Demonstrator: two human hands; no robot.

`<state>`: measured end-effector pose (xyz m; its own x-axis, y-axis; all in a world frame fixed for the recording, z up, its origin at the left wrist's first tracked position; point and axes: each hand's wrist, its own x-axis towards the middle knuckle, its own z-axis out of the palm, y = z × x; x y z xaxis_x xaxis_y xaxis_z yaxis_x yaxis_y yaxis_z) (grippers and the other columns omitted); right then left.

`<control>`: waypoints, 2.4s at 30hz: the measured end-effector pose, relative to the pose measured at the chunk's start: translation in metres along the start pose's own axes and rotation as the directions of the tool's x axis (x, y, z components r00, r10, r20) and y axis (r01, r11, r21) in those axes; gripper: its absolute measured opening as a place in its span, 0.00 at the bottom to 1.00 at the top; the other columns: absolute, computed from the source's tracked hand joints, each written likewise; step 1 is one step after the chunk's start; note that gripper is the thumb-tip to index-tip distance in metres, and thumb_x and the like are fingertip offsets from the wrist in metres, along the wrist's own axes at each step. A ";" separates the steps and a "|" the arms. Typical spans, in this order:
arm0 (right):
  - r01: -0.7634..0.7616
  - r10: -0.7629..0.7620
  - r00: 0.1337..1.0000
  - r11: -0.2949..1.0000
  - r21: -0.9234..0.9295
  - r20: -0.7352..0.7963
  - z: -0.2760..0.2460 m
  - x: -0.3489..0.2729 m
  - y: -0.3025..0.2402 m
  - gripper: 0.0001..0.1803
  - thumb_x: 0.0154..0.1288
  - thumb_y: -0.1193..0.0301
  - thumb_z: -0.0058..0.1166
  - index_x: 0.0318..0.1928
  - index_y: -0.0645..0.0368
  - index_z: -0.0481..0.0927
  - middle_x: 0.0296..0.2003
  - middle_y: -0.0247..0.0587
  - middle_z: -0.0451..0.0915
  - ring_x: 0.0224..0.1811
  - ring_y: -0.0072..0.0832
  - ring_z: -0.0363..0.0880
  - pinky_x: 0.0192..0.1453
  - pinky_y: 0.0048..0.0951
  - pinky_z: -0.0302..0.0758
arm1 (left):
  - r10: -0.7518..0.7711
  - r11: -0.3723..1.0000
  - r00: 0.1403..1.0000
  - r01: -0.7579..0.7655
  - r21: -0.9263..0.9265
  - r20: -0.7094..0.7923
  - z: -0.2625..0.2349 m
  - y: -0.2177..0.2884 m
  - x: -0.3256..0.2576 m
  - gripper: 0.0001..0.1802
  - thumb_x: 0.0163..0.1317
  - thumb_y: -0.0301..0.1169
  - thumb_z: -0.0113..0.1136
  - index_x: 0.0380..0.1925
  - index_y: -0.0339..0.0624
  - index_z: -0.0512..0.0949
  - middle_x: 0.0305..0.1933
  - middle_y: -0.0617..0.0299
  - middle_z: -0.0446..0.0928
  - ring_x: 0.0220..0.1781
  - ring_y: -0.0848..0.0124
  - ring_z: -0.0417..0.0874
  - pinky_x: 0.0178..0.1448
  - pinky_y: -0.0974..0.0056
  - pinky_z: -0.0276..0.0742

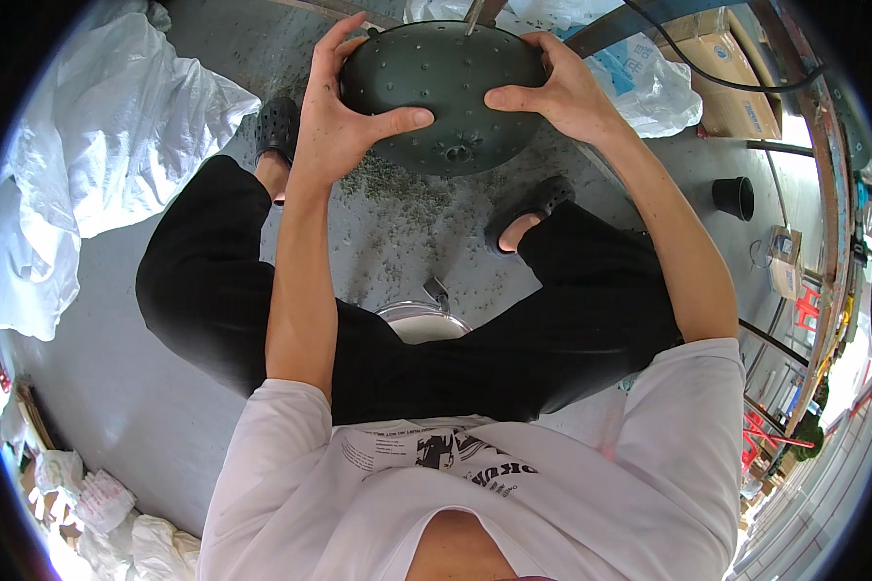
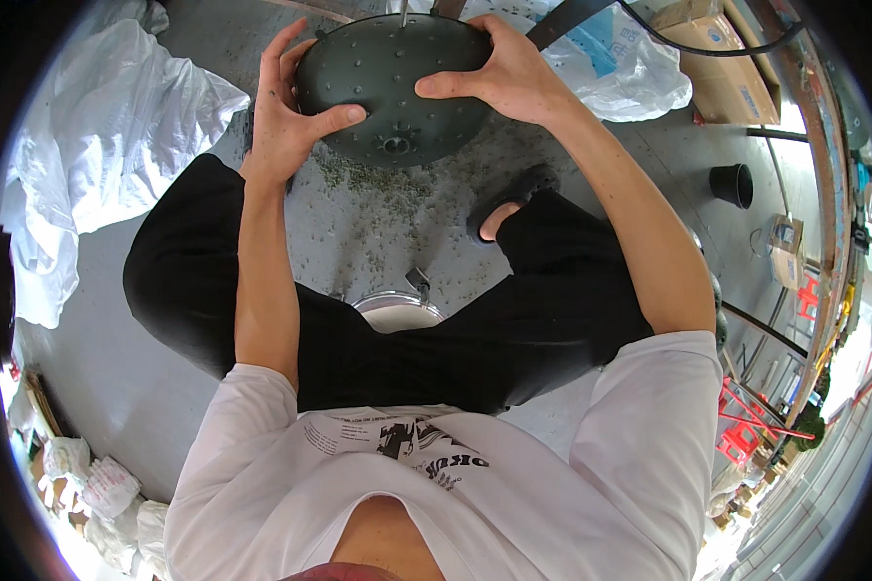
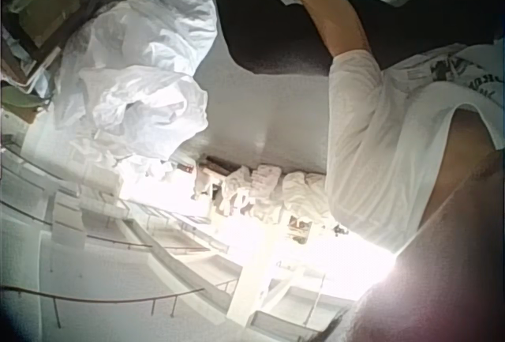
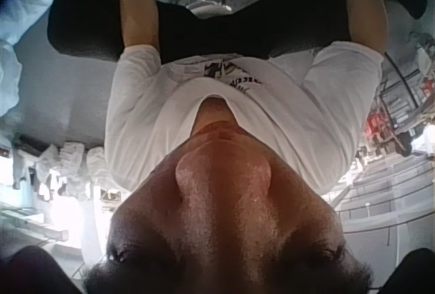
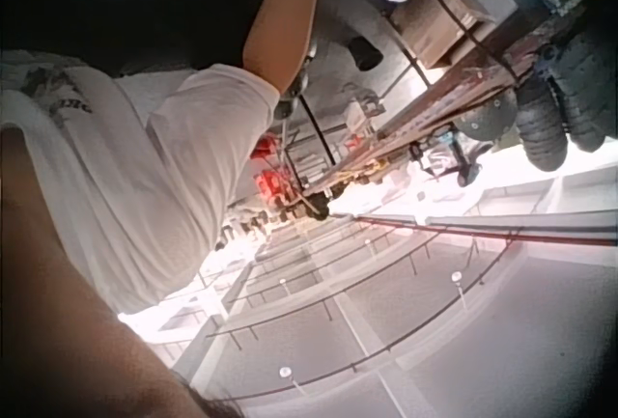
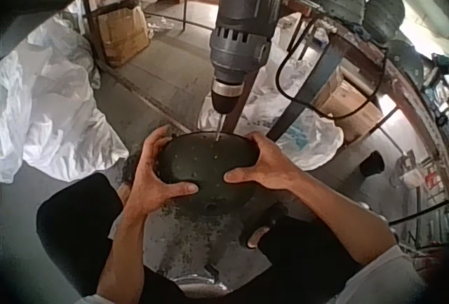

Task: The recorder is inspecting and rotating a green spherical plastic/foam part, checking the holes and surface.

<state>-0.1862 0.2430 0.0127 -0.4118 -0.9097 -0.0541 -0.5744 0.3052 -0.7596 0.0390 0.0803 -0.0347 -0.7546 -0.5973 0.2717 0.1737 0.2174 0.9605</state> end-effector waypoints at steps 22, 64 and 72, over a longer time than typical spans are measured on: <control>0.002 -0.013 0.998 0.984 0.180 0.065 -0.005 0.001 -0.006 0.57 0.43 0.46 0.81 0.63 0.77 0.69 0.52 0.58 0.81 0.56 0.44 0.83 0.63 0.37 0.78 | -0.085 0.994 0.995 0.088 -0.059 0.058 0.002 -0.004 -0.005 0.64 0.42 0.31 0.86 0.77 0.47 0.53 0.69 0.45 0.66 0.70 0.56 0.71 0.73 0.53 0.68; -0.119 0.121 0.986 0.993 -0.023 0.113 -0.008 -0.014 0.056 0.22 0.79 0.58 0.49 0.62 0.60 0.80 0.54 0.37 0.84 0.58 0.27 0.79 0.63 0.28 0.72 | -0.235 0.972 0.920 0.218 0.088 0.313 0.018 -0.009 -0.027 0.43 0.48 0.32 0.80 0.65 0.35 0.71 0.57 0.57 0.80 0.59 0.67 0.80 0.65 0.63 0.74; -0.442 0.350 0.888 0.830 0.340 0.298 -0.010 -0.030 0.067 0.23 0.79 0.56 0.47 0.64 0.55 0.78 0.58 0.34 0.82 0.60 0.26 0.78 0.63 0.35 0.72 | -0.292 0.848 0.903 0.396 -0.351 0.313 0.002 -0.020 -0.027 0.34 0.63 0.26 0.67 0.69 0.34 0.69 0.63 0.57 0.77 0.63 0.68 0.77 0.71 0.65 0.67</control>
<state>-0.2194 0.2939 -0.0305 -0.3563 -0.7847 -0.5073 -0.0540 0.5593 -0.8272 0.0547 0.0934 -0.0612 -0.9309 -0.3613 -0.0543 0.0705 -0.3234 0.9436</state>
